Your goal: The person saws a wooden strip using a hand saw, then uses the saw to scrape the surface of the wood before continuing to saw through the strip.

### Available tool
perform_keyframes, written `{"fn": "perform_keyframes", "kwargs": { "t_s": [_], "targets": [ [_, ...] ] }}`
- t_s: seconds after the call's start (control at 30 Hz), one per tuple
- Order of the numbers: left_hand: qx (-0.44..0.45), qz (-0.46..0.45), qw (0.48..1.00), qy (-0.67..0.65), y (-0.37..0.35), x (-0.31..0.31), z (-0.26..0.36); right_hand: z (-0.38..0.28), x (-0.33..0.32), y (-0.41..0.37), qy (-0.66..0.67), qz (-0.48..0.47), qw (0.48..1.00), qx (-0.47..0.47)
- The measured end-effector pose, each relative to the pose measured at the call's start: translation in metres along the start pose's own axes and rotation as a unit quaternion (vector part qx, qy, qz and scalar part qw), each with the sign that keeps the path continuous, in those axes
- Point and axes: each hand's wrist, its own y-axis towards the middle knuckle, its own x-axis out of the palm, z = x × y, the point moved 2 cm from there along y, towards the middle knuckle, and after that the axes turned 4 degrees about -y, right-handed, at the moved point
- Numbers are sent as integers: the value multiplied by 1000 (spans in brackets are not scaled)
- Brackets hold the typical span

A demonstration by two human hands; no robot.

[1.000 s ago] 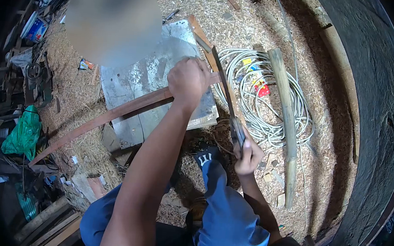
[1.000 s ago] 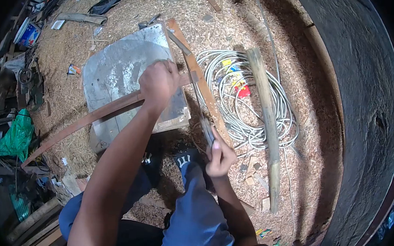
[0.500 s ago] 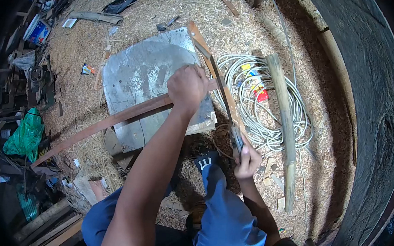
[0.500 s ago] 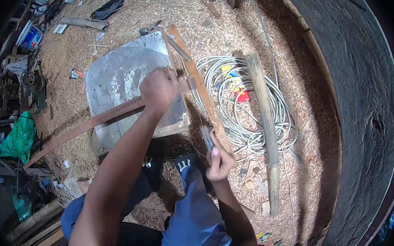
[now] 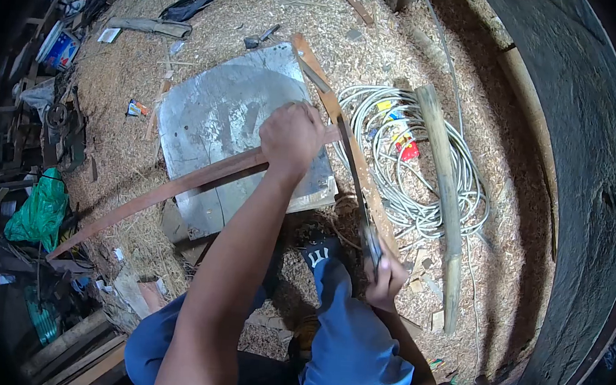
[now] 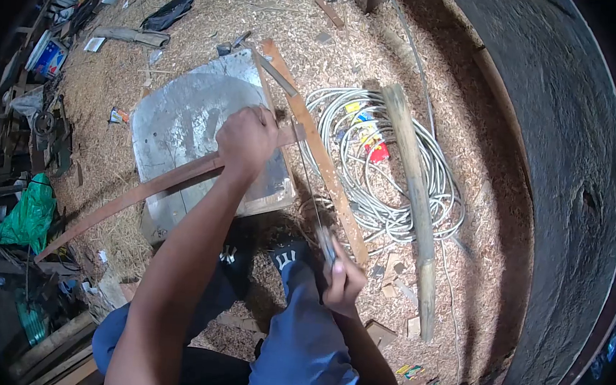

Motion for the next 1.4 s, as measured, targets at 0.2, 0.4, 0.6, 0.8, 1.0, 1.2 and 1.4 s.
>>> {"fn": "perform_keyframes", "kwargs": {
  "t_s": [0.2,0.4,0.6,0.8,1.0,1.2,1.4],
  "targets": [
    [13,-3,1000,-7,-1,1,-2,6,22,41,2,9,1000,-18],
    [-8,-8,1000,-19,0,-4,1,-5,6,1,-8,-1,1000,-4],
    [11,-15,999,-26,0,2,-6,8,22,33,22,-4,1000,-12],
    [5,-9,1000,-25,1,2,-6,8,6,1,6,21,999,-31],
    [15,-10,1000,-12,-1,-1,-2,7,19,30,2,-4,1000,-14],
    [-2,-10,1000,14,-1,-4,4,-3,3,4,-22,-19,1000,9],
    [7,-8,1000,8,-2,1,0,8,12,28,-12,-4,1000,-14]
  ]
}}
